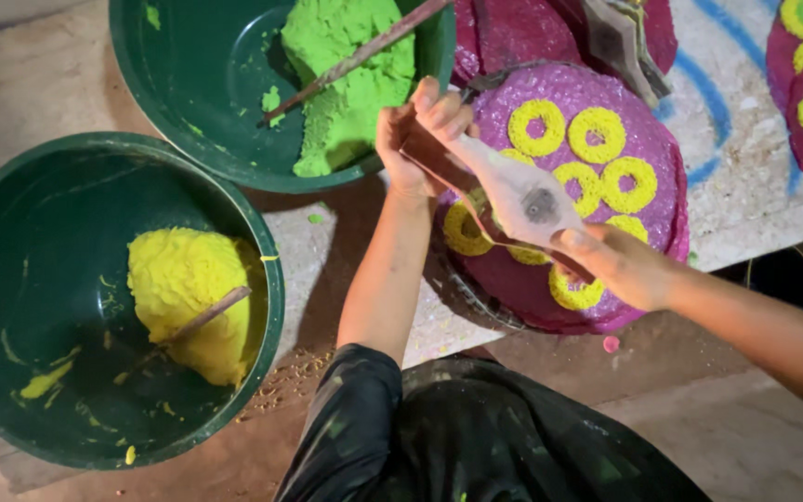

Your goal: The person prepares cookies by pressing a wooden mold into green and yellow dough, placing the shaped rings onto a tray, and applying small colored details by hand.

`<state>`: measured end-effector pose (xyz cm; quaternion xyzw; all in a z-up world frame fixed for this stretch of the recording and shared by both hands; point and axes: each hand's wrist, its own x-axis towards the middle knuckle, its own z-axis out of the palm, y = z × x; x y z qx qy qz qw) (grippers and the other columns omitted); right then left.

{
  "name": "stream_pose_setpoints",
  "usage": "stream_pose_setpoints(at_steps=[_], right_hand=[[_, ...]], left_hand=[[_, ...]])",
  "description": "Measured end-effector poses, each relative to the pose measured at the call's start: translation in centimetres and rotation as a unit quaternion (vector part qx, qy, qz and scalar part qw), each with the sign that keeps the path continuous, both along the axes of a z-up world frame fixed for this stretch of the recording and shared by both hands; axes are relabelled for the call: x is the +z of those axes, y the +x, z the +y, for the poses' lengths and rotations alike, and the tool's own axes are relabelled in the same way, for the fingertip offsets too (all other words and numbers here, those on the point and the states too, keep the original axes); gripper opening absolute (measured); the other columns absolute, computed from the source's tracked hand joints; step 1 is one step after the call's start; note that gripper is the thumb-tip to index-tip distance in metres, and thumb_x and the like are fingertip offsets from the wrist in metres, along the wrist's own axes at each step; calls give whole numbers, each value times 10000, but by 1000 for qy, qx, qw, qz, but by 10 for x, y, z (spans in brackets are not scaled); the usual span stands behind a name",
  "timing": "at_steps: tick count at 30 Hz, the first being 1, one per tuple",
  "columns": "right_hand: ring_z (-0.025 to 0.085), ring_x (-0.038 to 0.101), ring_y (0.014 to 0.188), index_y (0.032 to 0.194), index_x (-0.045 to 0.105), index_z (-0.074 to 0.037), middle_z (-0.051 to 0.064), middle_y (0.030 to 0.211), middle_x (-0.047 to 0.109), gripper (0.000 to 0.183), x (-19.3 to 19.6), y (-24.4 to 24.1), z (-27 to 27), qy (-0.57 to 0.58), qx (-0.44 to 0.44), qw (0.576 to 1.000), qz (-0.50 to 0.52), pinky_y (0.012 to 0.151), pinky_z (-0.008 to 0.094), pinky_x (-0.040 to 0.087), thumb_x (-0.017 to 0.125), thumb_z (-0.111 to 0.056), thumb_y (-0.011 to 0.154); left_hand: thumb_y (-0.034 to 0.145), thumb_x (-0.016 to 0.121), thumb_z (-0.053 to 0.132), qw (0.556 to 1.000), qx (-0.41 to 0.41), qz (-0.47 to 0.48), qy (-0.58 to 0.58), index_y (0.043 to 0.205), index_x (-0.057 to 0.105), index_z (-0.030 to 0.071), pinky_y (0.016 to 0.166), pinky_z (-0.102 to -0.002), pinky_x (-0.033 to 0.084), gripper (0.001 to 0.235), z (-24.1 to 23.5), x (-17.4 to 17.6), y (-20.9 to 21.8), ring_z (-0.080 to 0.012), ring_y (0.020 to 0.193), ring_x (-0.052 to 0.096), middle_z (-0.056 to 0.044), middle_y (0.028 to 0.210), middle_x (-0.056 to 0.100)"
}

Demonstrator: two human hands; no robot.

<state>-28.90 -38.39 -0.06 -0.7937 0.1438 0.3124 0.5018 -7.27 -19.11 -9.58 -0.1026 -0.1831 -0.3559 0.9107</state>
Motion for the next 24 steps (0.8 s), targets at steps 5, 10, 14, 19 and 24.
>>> stream_pose_setpoints(at_steps=[5, 10, 14, 19, 24], right_hand=[[156, 575, 730, 976, 670, -58, 40, 785, 638, 717, -7, -2, 0, -4, -15, 999, 37, 675, 336, 480, 328, -686, 927], [214, 567, 735, 986, 645, -18, 88, 789, 611, 724, -17, 6, -13, -54, 26, 998, -22, 673, 378, 466, 328, -669, 978], [223, 458, 1207, 1393, 475, -14, 134, 1306, 496, 789, -29, 2, 2, 157, 43, 977, -137, 927, 386, 435, 356, -692, 1007], [241, 454, 1392, 1565, 395, -27, 165, 1472, 528, 895, -3, -39, -54, 240, -41, 970, 16, 1112, 396, 340, 395, -676, 949], [120, 510, 1291, 1432, 512, -38, 0, 1404, 589, 743, -5, -70, -65, 164, -82, 980, -72, 1067, 288, 342, 386, -654, 1036]], left_hand=[[974, 473, 382, 999, 29, 8, 33, 976, 444, 177, 896, -393, 513, 207, 4, -8, -6, -169, 863, 529, 22, 865, 459], [1014, 457, 383, 997, 59, -21, 49, 976, 452, 170, 882, -411, 527, 216, -2, 0, -2, -165, 843, 539, 23, 857, 468], [952, 501, 396, 992, 29, -93, 79, 980, 468, 150, 904, -397, 519, 249, 17, 38, -1, -173, 876, 557, 2, 884, 485], [929, 534, 420, 990, 19, -107, 92, 1016, 468, 127, 948, -399, 477, 313, -9, 68, -29, -187, 914, 558, -24, 898, 499], [945, 506, 364, 998, -56, 23, 20, 1040, 458, 157, 998, -418, 462, 233, -60, 33, -52, -180, 924, 521, -3, 930, 459]])
